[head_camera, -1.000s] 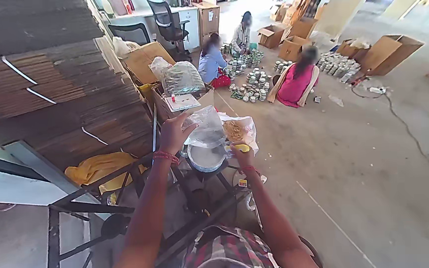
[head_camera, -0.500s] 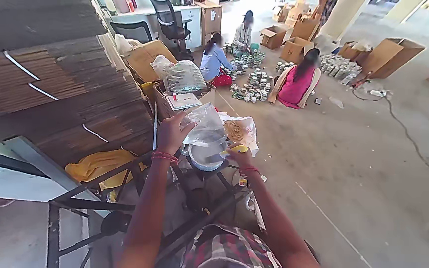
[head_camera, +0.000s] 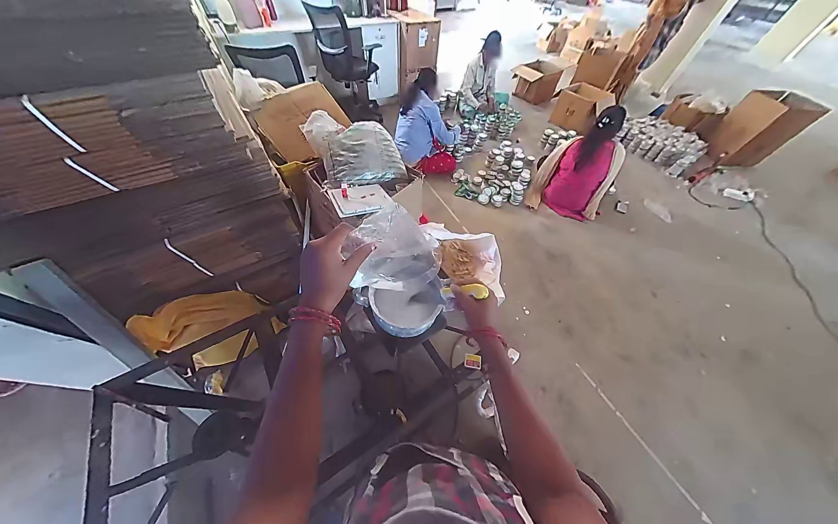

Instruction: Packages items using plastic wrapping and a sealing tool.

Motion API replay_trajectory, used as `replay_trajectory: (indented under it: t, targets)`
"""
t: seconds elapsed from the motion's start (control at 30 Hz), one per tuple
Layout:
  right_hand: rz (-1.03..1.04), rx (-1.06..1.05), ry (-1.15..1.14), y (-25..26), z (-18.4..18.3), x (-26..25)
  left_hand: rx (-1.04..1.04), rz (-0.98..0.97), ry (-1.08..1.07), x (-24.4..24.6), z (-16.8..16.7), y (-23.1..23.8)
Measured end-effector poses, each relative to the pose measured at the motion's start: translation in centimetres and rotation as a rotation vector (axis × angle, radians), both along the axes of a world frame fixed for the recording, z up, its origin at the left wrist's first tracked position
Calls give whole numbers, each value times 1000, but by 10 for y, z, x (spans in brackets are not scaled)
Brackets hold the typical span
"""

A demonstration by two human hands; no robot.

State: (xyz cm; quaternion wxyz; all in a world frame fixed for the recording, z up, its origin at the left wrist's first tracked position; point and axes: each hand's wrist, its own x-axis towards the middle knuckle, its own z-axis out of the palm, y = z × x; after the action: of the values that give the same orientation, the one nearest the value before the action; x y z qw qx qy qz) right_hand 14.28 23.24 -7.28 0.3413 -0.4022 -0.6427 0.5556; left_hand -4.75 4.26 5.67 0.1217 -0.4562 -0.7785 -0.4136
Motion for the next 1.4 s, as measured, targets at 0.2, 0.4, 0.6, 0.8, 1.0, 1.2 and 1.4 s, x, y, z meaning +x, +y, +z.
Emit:
replay_trajectory:
  t: [0.2,0.4,0.6,0.8,1.0,1.2,1.4]
  targets:
    - [206,-103,-6,-12,8,-1,-16,-11,16,2,1,3]
    - [18,42,14,4,-3,0,5,-21,3,3,-1,3]
    - [211,17,9,-12,3,5,38,-1,-35,-1,-1,3]
    - [48,159,89,-2,-14,-8,48,20,-27,0,-3,-2]
    - [207,25,17,-5,2,9,32,42,-47,0,1,-6]
    - [103,28,64,-6,-6,-16,28,-13,-51,-3,-6,-3]
    - [263,-23,15,3,3,13,20,-2,-55,-3,-3,-5]
